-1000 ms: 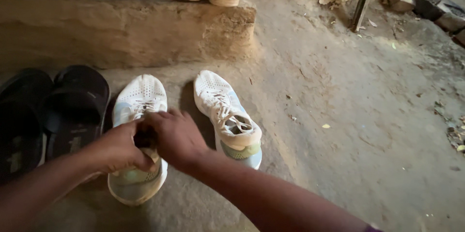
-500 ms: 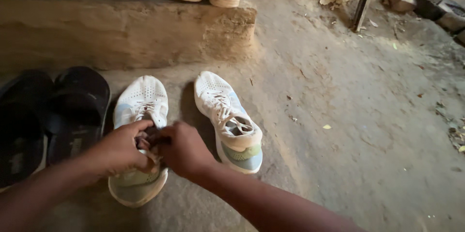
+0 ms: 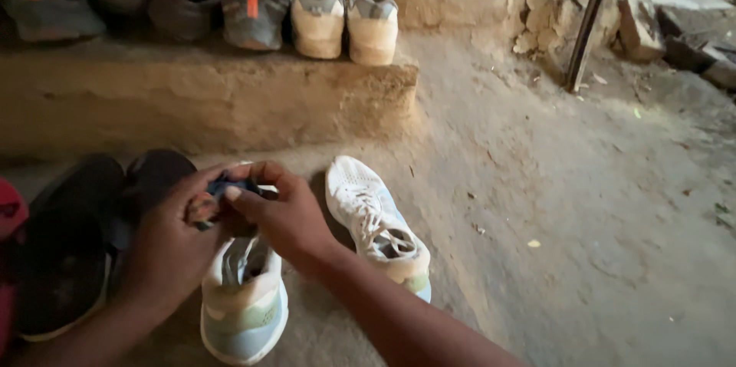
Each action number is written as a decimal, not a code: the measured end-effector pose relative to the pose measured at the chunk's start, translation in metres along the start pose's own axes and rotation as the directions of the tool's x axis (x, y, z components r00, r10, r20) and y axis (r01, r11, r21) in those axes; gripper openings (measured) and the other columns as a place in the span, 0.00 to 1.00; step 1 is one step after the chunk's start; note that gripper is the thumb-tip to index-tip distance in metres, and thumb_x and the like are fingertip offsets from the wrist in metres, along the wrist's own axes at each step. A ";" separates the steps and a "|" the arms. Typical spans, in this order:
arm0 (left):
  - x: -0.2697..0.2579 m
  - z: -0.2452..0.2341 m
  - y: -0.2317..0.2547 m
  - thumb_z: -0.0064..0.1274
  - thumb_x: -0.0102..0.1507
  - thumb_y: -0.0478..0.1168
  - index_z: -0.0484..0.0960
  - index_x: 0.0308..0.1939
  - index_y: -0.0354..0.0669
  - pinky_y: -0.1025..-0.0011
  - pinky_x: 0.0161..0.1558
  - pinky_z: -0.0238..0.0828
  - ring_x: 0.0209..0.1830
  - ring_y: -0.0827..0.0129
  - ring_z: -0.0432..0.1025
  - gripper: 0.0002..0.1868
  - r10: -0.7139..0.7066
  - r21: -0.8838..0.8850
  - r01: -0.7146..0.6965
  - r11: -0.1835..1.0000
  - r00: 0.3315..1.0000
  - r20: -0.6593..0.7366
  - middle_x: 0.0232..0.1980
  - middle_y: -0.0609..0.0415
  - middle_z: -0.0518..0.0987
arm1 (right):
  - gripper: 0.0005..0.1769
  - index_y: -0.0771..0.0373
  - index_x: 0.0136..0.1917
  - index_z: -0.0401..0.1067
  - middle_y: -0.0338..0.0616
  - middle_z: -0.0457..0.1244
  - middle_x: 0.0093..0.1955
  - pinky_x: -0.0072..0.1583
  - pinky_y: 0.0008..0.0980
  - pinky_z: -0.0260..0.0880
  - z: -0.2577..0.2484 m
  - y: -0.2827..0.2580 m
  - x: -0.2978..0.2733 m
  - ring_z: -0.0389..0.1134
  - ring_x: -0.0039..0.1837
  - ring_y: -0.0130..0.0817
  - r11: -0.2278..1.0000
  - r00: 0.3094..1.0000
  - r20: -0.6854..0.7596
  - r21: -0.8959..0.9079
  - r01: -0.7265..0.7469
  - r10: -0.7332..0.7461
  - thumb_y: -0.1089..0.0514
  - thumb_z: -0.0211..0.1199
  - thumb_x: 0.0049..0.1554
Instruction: The person wipes the exterior and interior of a pair of white sneakers using a dark cloth. They handle the shoes one at a time, turning them over to clean different sides and the inside lining.
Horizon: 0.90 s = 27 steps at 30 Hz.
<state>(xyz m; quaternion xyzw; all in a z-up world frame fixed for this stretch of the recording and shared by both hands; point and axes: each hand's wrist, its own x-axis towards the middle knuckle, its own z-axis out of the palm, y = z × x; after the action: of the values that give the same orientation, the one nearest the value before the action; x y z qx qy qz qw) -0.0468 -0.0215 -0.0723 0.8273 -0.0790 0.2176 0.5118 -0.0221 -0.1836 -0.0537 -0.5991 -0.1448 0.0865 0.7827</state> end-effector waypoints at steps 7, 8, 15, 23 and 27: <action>0.006 0.000 -0.036 0.66 0.57 0.38 0.81 0.52 0.40 0.62 0.50 0.73 0.49 0.52 0.78 0.20 0.156 0.277 -0.069 0.958 0.939 -0.306 0.49 0.42 0.82 | 0.27 0.68 0.55 0.74 0.66 0.68 0.55 0.60 0.49 0.67 0.039 0.020 -0.033 0.69 0.59 0.60 0.543 0.990 -0.129 -0.836 -0.081 -0.050 0.40 0.57 0.61; 0.001 0.001 -0.043 0.66 0.57 0.39 0.82 0.53 0.43 0.61 0.49 0.73 0.48 0.53 0.78 0.21 0.006 0.250 0.056 0.967 0.971 -0.241 0.48 0.44 0.83 | 0.32 0.68 0.56 0.74 0.68 0.68 0.55 0.62 0.51 0.67 0.041 0.027 -0.036 0.70 0.60 0.62 0.459 0.983 -0.117 -0.872 -0.168 0.139 0.35 0.54 0.62; -0.031 0.003 -0.079 0.64 0.58 0.42 0.80 0.59 0.46 0.57 0.45 0.75 0.45 0.56 0.80 0.24 -0.414 0.173 0.421 0.891 0.907 -0.074 0.47 0.46 0.83 | 0.29 0.54 0.53 0.81 0.52 0.70 0.54 0.57 0.52 0.71 0.037 0.050 -0.007 0.71 0.57 0.53 0.240 0.906 0.155 -0.969 0.061 0.395 0.33 0.58 0.50; -0.029 0.015 -0.120 0.61 0.59 0.40 0.82 0.54 0.43 0.59 0.46 0.73 0.46 0.49 0.79 0.19 -0.130 0.238 0.160 0.958 0.982 -0.134 0.46 0.41 0.83 | 0.20 0.55 0.47 0.83 0.56 0.72 0.42 0.55 0.45 0.75 0.035 0.068 -0.038 0.75 0.46 0.51 0.408 1.000 -0.017 -0.913 -0.012 -0.011 0.42 0.67 0.48; 0.024 0.033 -0.121 0.60 0.61 0.40 0.83 0.49 0.44 0.52 0.45 0.72 0.47 0.39 0.75 0.13 -0.098 0.430 0.142 0.892 0.988 -0.123 0.45 0.39 0.82 | 0.23 0.54 0.49 0.82 0.52 0.72 0.42 0.51 0.44 0.75 0.034 0.060 -0.032 0.75 0.44 0.46 0.450 0.997 -0.005 -0.892 -0.040 0.078 0.42 0.69 0.44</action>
<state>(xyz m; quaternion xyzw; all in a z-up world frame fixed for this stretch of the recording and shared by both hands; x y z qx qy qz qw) 0.0263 0.0078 -0.1723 0.9126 0.0483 0.2379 0.3289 -0.0616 -0.1466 -0.1074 -0.9230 -0.1620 0.0356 0.3472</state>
